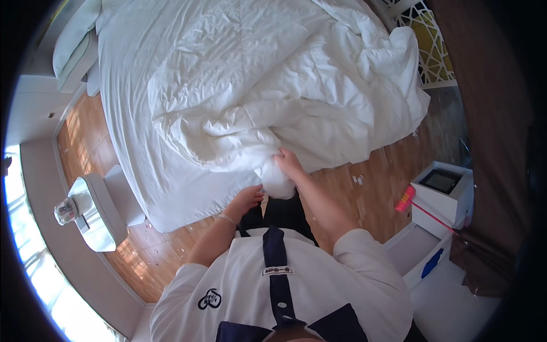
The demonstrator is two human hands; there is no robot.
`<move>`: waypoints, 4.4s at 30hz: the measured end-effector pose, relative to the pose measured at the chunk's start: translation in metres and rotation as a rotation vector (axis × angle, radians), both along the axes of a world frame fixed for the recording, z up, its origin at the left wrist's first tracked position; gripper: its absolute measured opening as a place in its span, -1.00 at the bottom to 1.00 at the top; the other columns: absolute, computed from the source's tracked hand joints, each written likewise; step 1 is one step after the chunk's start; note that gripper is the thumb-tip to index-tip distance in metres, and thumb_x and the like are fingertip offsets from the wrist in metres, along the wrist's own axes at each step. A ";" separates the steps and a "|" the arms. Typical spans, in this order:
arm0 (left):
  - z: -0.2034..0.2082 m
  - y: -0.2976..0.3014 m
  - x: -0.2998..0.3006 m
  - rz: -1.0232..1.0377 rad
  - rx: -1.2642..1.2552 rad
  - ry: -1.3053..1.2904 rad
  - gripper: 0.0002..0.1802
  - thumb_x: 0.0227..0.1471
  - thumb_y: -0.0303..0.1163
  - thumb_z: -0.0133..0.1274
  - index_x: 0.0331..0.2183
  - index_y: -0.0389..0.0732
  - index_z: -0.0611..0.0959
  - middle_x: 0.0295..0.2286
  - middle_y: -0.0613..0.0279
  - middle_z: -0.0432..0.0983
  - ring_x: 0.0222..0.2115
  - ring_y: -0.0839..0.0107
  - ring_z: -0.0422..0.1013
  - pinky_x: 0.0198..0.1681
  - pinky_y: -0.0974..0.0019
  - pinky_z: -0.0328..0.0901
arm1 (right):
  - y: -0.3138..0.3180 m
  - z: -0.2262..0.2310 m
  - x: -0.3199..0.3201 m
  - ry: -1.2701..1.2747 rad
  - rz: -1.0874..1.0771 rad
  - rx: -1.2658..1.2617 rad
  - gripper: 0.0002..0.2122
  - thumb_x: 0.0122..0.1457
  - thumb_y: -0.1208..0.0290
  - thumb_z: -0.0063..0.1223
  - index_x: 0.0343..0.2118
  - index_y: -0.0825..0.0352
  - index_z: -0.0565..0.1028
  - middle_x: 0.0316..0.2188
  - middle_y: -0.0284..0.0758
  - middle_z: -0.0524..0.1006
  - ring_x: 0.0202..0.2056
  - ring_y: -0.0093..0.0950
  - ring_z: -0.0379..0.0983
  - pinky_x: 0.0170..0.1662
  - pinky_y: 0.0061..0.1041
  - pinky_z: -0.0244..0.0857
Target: The person straightens a white duvet on a bed, then places a pillow on the bed and smooths it. The person continues to adjust the duvet and pillow, smoothing and arranging them on the bed.
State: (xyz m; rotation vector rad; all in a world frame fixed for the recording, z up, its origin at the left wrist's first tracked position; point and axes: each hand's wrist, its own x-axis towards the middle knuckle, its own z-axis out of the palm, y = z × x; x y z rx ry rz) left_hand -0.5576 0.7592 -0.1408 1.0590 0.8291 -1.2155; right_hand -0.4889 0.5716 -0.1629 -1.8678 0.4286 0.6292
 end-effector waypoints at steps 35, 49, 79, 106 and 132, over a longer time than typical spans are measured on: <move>0.014 -0.039 0.046 -0.981 0.667 -1.263 -0.29 -0.14 -0.13 0.07 0.04 -0.20 0.27 -0.10 -0.01 0.34 -0.08 0.06 0.30 -0.02 0.03 0.18 | -0.067 0.066 -0.046 -0.108 0.111 -0.317 -0.72 0.04 0.25 0.04 -0.24 0.33 0.45 -0.57 -0.28 0.48 -0.52 -0.45 0.42 -0.43 -0.48 0.27; -0.021 -0.363 0.101 -1.286 0.624 -1.419 -0.18 -0.16 -0.29 0.10 0.15 0.04 0.13 0.12 -0.06 -0.02 0.07 0.00 0.10 0.01 0.02 0.15 | -0.271 0.031 -0.137 -0.055 -0.606 0.141 -0.78 0.19 0.32 -0.12 -0.30 0.38 0.45 -0.58 -0.40 0.44 -0.51 -0.63 0.37 -0.40 -0.65 0.27; -0.083 -0.587 0.193 -0.934 0.361 -0.964 -0.63 -0.08 -0.25 -0.02 -0.18 -0.15 0.46 -0.26 0.01 0.47 -0.23 0.03 0.39 -0.17 0.15 0.29 | -0.653 -0.036 0.074 -0.094 -0.236 -0.337 -0.65 0.03 0.23 0.09 -0.21 0.37 0.38 -0.38 -0.22 0.47 -0.35 -0.42 0.42 -0.25 -0.49 0.30; 0.109 -0.854 0.244 0.728 0.386 -0.637 -0.59 -0.31 -0.65 -0.21 -0.25 -0.32 0.43 -0.38 0.15 0.41 -0.43 0.44 0.34 -0.34 0.39 0.27 | -0.855 0.077 0.212 0.000 0.483 0.534 -0.80 0.08 0.32 0.04 -0.37 0.37 0.50 -0.58 -0.41 0.48 -0.52 -0.63 0.33 -0.42 -0.58 0.23; 0.033 -0.950 0.292 0.411 1.500 0.079 -0.20 -0.22 -0.12 0.12 0.07 -0.15 0.24 0.12 -0.18 -0.08 0.15 0.00 -0.09 0.12 -0.02 -0.06 | -0.899 0.054 0.416 -0.011 0.822 0.414 -0.83 0.17 0.33 -0.06 -0.39 0.34 0.41 -0.58 -0.45 0.41 -0.54 -0.69 0.31 -0.45 -0.68 0.23</move>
